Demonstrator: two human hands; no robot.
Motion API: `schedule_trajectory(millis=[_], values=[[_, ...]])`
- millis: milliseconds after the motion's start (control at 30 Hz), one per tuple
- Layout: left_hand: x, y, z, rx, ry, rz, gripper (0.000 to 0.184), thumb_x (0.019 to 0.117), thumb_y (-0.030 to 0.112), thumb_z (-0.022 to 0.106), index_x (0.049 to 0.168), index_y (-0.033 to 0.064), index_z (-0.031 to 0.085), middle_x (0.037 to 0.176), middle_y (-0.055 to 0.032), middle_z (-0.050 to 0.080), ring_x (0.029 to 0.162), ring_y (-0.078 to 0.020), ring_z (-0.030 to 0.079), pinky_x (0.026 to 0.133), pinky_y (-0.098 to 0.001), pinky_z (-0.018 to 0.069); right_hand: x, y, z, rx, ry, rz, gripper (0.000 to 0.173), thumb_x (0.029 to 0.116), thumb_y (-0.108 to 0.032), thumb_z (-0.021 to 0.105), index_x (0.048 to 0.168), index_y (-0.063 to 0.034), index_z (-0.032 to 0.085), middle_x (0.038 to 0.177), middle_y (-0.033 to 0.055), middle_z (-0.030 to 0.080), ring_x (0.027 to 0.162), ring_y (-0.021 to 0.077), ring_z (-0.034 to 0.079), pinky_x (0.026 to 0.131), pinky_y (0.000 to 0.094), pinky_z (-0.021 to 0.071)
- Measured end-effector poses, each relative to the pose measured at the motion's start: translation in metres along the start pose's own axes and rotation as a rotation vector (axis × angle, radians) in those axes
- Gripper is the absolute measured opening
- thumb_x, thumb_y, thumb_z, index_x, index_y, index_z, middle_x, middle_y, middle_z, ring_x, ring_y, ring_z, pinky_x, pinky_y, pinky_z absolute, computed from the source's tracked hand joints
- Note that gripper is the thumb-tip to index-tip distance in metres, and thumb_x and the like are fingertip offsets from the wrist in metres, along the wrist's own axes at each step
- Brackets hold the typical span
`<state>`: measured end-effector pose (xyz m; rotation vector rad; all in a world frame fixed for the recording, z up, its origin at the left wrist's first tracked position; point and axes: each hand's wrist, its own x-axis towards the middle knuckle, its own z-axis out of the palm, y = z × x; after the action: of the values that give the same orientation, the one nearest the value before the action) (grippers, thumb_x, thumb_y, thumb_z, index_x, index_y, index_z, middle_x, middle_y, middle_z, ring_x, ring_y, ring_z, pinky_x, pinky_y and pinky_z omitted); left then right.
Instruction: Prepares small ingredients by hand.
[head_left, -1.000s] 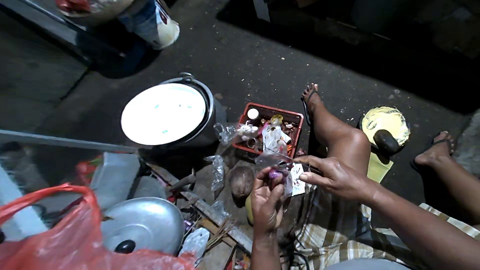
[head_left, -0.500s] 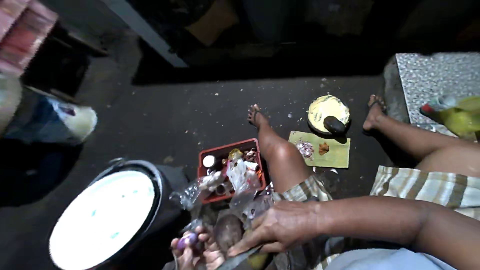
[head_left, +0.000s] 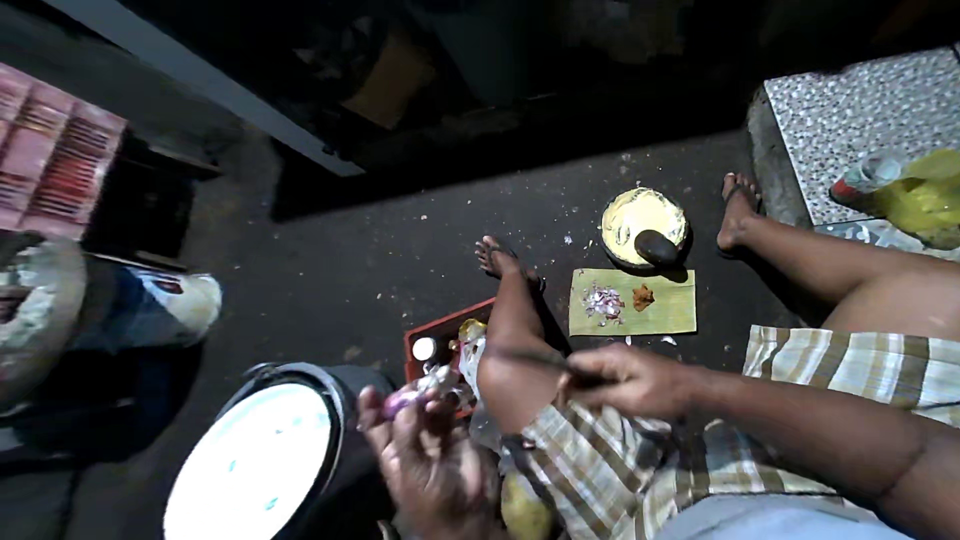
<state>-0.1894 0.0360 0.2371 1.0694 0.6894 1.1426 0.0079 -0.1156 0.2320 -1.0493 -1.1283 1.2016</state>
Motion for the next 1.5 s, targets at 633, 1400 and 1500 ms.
schedule_trajectory(millis=[633,1400,1500], values=[[0.001,-0.257,0.093,0.073,-0.156,-0.766,0.048,0.1006,0.000,0.058,0.144,-0.0074,0.039,0.115,-0.0189,0.064,0.096,-0.0178,0.067,0.089,-0.0331,0.0562,-0.002,0.150,-0.129,-0.578,0.277,0.650,0.058,0.1119,-0.049,0.024,0.158,-0.0187,0.044,0.123,0.0187,0.070,0.111,0.0352,0.067,0.105,0.0586,0.0454],[0.018,-0.299,0.063,0.279,-0.255,-0.818,0.020,0.0985,0.000,0.060,0.115,-0.0104,0.060,0.107,-0.0150,0.066,0.095,-0.0148,0.065,0.089,-0.0310,0.0555,0.023,0.207,-0.134,-0.653,0.144,0.765,0.057,0.1119,-0.048,0.025,0.155,-0.0174,0.047,0.138,0.0202,0.063,0.131,0.0390,0.059,0.111,0.0613,0.0410],[0.016,-0.302,0.064,0.268,-0.256,-0.828,0.025,0.0997,0.002,0.060,0.121,-0.0110,0.059,0.113,-0.0167,0.065,0.099,-0.0155,0.065,0.091,-0.0317,0.0551,0.024,0.215,-0.142,-0.591,0.148,0.770,0.059,0.1119,-0.049,0.023,0.153,-0.0156,0.049,0.138,0.0204,0.063,0.132,0.0378,0.058,0.113,0.0613,0.0386]])
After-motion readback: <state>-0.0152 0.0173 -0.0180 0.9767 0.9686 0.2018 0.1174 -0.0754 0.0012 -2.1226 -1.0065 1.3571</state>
